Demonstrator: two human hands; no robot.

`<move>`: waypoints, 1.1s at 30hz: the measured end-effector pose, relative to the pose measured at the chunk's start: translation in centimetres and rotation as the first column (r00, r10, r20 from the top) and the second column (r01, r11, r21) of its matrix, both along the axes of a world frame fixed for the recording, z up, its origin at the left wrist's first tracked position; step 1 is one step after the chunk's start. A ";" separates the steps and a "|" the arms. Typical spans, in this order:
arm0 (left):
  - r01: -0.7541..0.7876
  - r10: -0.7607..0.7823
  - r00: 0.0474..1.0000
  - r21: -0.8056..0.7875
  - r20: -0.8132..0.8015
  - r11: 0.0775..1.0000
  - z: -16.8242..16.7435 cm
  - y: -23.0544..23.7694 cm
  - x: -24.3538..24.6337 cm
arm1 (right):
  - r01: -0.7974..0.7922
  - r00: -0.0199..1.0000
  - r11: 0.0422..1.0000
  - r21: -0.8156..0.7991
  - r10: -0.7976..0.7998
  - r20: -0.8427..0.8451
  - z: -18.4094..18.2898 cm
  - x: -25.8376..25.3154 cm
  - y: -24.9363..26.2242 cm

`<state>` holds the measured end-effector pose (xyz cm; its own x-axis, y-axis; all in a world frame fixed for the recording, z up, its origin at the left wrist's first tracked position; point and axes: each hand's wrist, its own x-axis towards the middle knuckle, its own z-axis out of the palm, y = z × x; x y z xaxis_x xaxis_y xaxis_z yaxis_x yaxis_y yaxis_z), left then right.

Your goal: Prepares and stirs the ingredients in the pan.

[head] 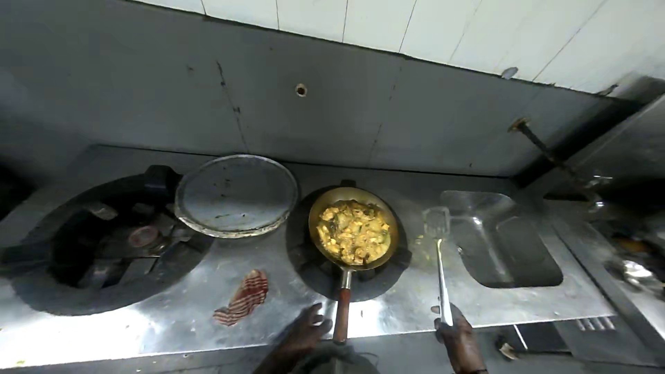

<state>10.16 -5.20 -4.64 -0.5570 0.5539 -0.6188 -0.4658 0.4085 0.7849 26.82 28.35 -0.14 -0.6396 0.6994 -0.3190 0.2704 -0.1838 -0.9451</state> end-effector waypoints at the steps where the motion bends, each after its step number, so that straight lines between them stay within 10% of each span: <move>1: 0.006 -0.012 0.996 0.070 0.092 0.998 -0.2 1.3 0.5 | -0.034 0.999 0.998 0.053 0.034 0.005 1.5 -0.5 0.2; 4: -0.069 0.017 0.950 0.157 0.311 0.985 -0.6 4.2 2.0 | -0.224 0.966 0.931 0.287 0.173 0.191 5.4 -3.1 1.7; 7: -0.076 0.058 0.973 0.073 0.222 0.994 -1.7 5.9 2.7 | -0.608 0.755 0.615 0.502 0.252 0.606 9.8 -6.0 2.9; 13: -0.059 0.060 0.998 -0.106 0.002 0.993 -4.8 3.8 0.7 | -0.957 0.254 0.155 0.244 0.047 0.966 17.5 -9.0 0.4; 18: 0.004 0.003 0.997 -0.081 0.083 0.997 -2.1 2.0 -0.6 | -0.989 0.103 0.104 0.101 0.017 0.995 14.3 -12.9 -4.4; 27: 0.040 -0.056 0.987 0.108 0.153 0.993 -2.8 0.0 -1.7 | -0.918 0.314 0.259 0.301 0.006 0.950 5.6 -20.8 -8.8; 33: 0.032 -0.063 0.981 0.167 0.185 0.985 -1.9 -2.2 -3.4 | -0.954 0.194 0.244 0.174 0.060 0.979 11.4 -18.9 -6.2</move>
